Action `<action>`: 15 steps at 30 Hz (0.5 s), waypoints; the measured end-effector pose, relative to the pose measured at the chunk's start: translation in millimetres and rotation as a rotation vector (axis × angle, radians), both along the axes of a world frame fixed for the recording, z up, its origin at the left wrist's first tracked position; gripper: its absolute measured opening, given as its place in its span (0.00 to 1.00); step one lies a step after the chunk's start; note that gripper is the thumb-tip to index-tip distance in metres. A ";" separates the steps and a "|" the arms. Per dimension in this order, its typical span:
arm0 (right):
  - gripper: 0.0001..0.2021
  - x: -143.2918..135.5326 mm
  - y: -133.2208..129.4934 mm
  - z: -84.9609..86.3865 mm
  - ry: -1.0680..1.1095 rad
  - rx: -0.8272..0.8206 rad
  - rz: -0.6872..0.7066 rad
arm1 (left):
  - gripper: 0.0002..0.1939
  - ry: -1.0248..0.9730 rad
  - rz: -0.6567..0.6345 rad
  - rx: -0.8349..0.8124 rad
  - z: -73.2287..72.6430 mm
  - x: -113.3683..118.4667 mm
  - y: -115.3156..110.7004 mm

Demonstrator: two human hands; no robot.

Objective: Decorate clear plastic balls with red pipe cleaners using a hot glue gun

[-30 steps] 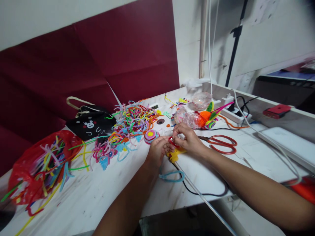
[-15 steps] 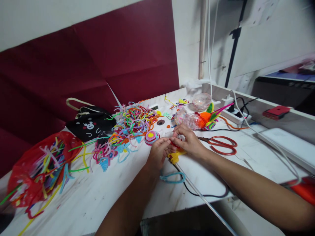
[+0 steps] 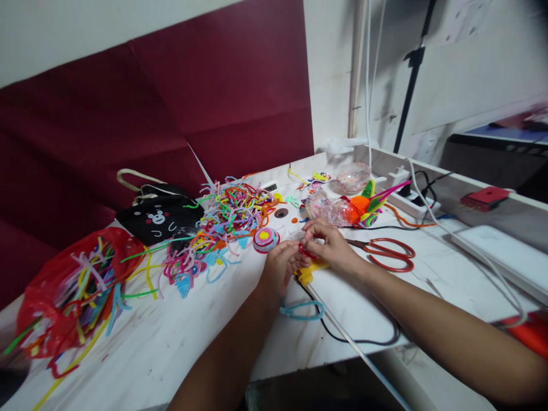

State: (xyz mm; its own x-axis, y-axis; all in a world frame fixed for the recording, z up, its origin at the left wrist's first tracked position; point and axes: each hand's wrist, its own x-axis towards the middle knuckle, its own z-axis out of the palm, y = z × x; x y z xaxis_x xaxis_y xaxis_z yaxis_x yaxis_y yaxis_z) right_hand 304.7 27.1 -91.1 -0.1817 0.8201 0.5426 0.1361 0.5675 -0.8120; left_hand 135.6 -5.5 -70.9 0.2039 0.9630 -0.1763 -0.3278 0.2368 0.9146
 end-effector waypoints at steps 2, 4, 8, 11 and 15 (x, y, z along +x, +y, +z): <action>0.05 0.1 0.2 0.2 0.006 -0.006 0.004 | 0.11 0.002 0.000 0.001 -0.9 0.1 -0.2; 0.05 0.0 0.7 -0.2 0.011 -0.012 0.003 | 0.12 0.002 -0.006 0.012 -2.0 -0.1 -0.2; 0.04 0.0 1.2 -1.1 0.015 -0.005 -0.008 | 0.14 -0.015 -0.013 0.016 -3.4 -0.9 0.3; 0.05 -0.1 0.8 -1.3 0.018 0.018 -0.004 | 0.14 -0.032 -0.010 0.010 -2.7 -0.7 0.3; 0.05 -2.2 -0.9 -0.6 0.030 0.023 -0.025 | 0.14 -0.054 0.013 -0.010 0.8 0.8 -0.2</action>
State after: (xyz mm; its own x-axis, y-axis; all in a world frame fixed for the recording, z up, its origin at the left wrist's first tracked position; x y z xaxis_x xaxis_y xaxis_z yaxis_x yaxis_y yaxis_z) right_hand 302.5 26.3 -91.7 -0.1442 0.8116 0.5661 0.1264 0.5825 -0.8029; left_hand 136.5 -5.7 -70.1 0.2009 0.9639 -0.1747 -0.3796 0.2410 0.8932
